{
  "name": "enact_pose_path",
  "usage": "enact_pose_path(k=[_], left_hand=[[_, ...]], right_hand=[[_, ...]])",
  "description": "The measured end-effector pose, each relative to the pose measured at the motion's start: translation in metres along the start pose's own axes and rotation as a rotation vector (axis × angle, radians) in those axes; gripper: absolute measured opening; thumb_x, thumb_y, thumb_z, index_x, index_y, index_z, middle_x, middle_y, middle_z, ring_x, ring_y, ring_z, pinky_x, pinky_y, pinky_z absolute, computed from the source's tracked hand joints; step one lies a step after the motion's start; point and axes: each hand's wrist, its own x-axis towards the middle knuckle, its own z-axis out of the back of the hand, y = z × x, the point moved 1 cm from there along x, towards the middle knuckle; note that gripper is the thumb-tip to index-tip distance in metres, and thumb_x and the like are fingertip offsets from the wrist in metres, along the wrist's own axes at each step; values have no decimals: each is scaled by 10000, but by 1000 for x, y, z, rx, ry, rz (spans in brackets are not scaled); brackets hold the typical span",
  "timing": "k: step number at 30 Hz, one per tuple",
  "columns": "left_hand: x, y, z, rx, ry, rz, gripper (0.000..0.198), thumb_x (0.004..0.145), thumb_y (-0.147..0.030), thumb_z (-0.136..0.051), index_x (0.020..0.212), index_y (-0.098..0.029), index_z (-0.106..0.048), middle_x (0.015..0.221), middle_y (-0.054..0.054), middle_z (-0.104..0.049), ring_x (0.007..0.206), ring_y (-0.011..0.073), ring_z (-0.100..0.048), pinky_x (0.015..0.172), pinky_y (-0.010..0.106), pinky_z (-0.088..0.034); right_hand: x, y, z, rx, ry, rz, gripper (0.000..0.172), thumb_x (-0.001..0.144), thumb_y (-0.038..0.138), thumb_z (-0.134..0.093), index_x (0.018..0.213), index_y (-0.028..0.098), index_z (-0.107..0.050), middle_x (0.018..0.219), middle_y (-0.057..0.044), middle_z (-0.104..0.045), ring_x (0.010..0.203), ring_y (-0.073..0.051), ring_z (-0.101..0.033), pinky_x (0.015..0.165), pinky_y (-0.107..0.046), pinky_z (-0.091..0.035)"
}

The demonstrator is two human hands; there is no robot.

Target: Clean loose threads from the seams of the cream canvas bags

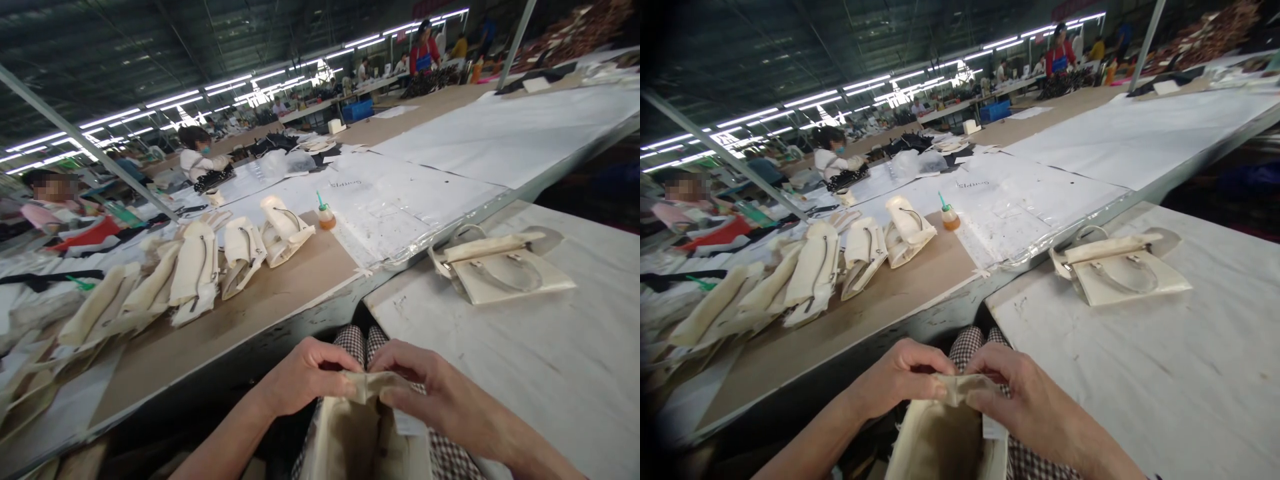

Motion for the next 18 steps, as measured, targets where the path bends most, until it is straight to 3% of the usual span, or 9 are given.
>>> enact_pose_path(k=[3, 9, 18], left_hand=[[-3, 1, 0, -2, -33, 13, 185, 747, -248, -761, 881, -124, -793, 735, 22, -670, 669, 122, -512, 636, 207, -395], [-11, 5, -1, 15, -72, -9, 206, 735, -267, -763, 872, -115, -782, 696, 13, -617, 643, 114, -461, 597, 215, -344], [-14, 7, -3, 18, -76, -12, 244, 741, -300, -747, 886, -104, -769, 699, 23, -610, 641, 125, -458, 600, 235, -343]], right_hand=[[-1, 0, -13, -63, -118, 37, 162, 853, 342, -694, 937, 209, -658, 975, -20, -624, 905, -193, -593, 799, -296, -440], [2, -11, -36, -107, -302, 38, 104, 905, 307, -599, 851, 231, -647, 858, 5, -610, 825, -169, -592, 745, -263, -419], [1, -11, -38, 10, -318, 13, 141, 897, 313, -607, 805, 234, -680, 841, 15, -627, 795, -152, -582, 720, -245, -413]])
